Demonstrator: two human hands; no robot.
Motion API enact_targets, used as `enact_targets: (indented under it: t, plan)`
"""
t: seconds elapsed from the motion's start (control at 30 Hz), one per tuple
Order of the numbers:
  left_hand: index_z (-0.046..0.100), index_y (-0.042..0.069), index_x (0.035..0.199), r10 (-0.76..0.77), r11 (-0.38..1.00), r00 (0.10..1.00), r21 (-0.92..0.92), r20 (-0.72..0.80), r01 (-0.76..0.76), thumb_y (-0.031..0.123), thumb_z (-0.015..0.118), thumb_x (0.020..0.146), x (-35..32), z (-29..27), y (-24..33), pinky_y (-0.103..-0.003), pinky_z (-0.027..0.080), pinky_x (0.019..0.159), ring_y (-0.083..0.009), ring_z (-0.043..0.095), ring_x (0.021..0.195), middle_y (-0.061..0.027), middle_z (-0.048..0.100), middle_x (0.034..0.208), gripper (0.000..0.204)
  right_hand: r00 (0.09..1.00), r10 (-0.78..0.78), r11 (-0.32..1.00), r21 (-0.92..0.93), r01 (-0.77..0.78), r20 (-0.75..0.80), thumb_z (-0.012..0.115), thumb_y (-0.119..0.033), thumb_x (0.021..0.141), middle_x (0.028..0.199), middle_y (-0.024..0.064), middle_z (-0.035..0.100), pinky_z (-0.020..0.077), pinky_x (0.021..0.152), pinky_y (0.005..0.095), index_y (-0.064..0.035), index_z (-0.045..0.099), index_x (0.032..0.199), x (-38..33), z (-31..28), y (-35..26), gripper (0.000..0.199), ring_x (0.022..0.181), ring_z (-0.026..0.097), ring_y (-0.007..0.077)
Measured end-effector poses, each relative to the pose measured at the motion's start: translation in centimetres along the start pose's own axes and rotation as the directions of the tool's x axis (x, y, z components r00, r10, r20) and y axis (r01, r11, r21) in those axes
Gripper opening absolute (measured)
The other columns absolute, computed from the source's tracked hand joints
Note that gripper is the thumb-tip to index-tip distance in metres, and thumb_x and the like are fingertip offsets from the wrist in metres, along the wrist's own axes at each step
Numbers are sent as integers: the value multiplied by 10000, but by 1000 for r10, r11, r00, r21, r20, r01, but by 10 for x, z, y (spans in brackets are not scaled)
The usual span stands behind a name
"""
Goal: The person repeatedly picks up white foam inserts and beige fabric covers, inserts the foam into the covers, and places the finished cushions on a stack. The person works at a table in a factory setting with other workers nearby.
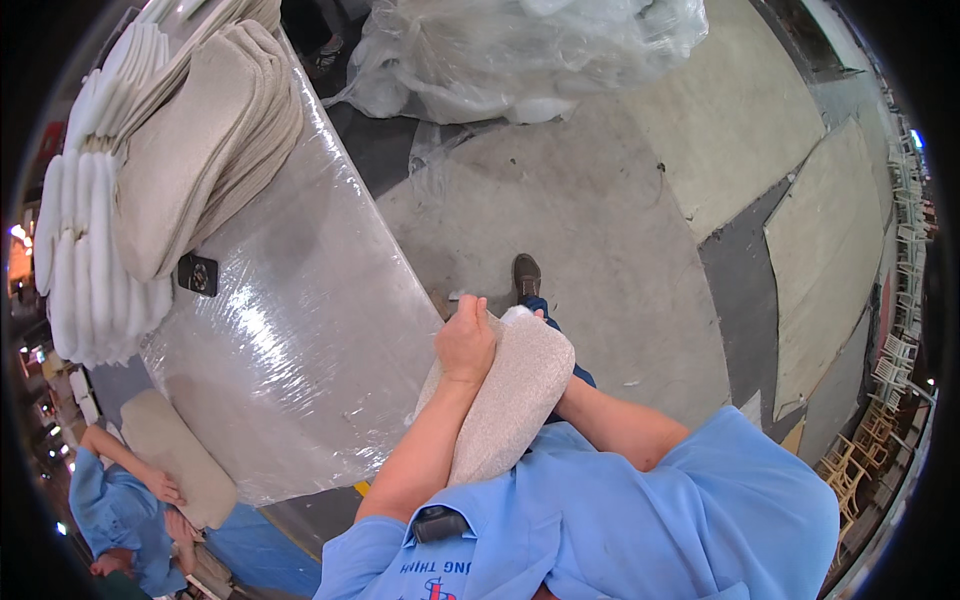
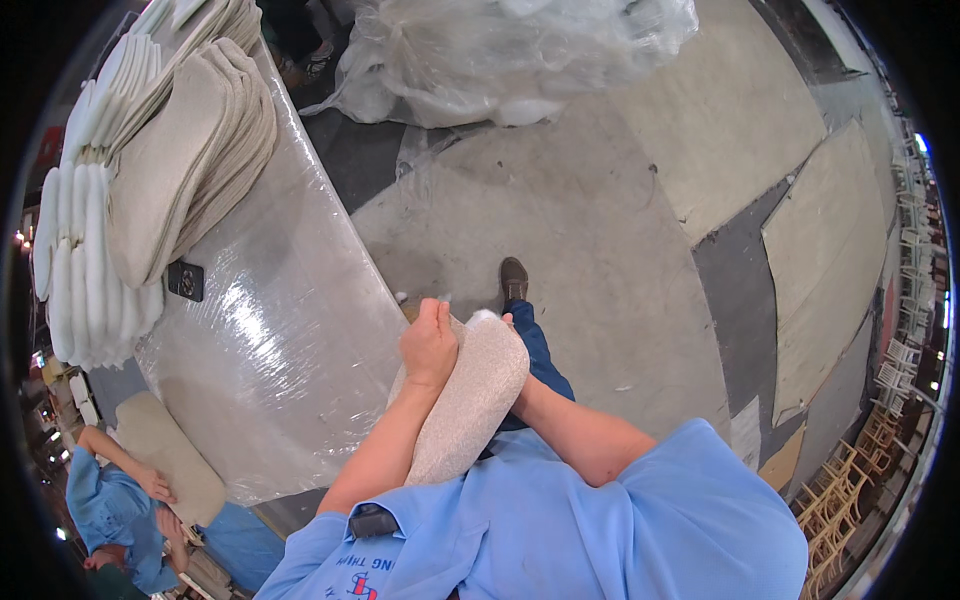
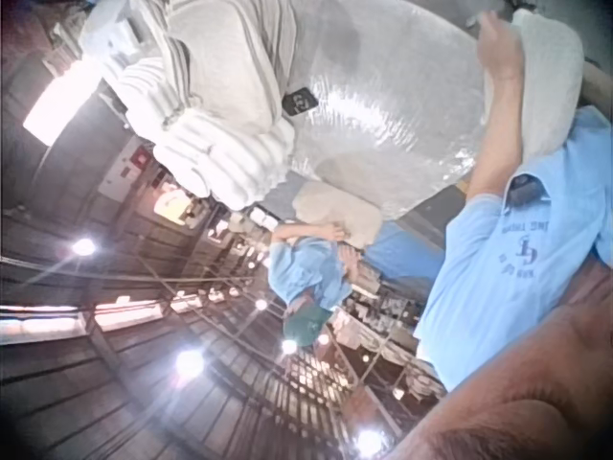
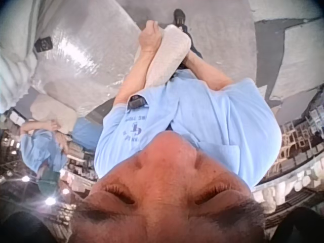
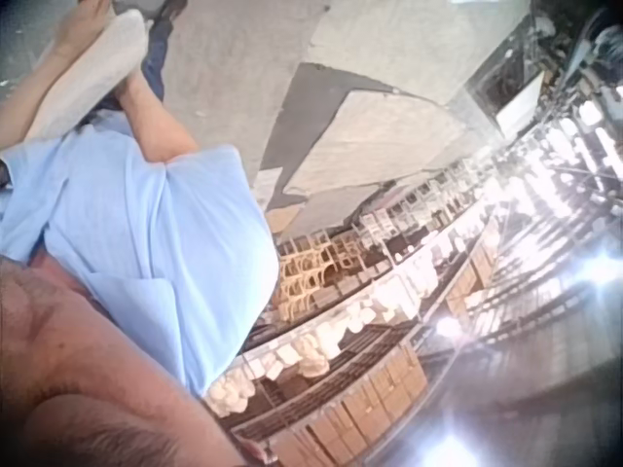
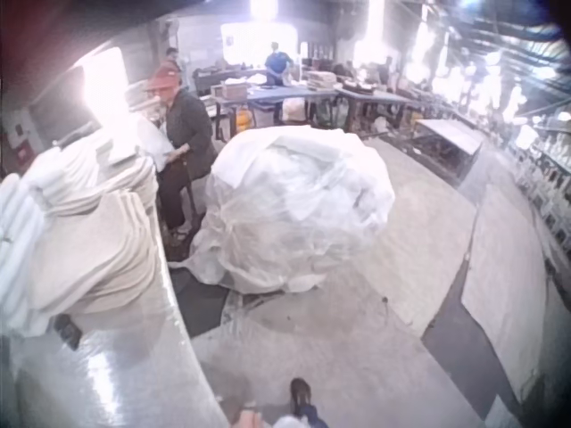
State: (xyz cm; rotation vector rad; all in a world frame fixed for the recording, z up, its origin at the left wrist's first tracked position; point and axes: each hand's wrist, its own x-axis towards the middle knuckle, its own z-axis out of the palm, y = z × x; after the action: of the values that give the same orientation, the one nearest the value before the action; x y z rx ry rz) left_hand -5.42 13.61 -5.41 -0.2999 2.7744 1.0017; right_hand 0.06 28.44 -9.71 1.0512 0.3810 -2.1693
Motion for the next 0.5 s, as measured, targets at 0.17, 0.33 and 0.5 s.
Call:
enact_targets:
  t: [0.17,0.33,0.5]
  plan:
    - [573,100,1007,80,985,983,135,168,-103,318,537,1104,-2,2,4,-580,526,644,-438,721,741,-183,718,753,241,981,-85,989,-134,62,-173,439,-611,1097,1168,89,724,567,966,445,-152,666,1246,4,5,7,533,1062,706,271]
    - [573,92,997,130,984,964,91,230,-154,313,522,1107,0,14,16,-593,534,637,-442,729,727,-207,722,747,252,983,-84,996,-20,82,-163,427,-519,1112,1205,100,720,567,984,450,-133,651,1285,26,-5,20,479,1082,707,282]
    - [587,79,1005,81,988,984,115,156,-100,313,538,1099,17,31,5,-608,532,658,-467,724,747,-235,727,783,256,976,-74,985,139,104,-207,415,-427,1127,1242,112,716,567,1002,455,-113,637,1324,5,-21,49,432,1102,708,293]
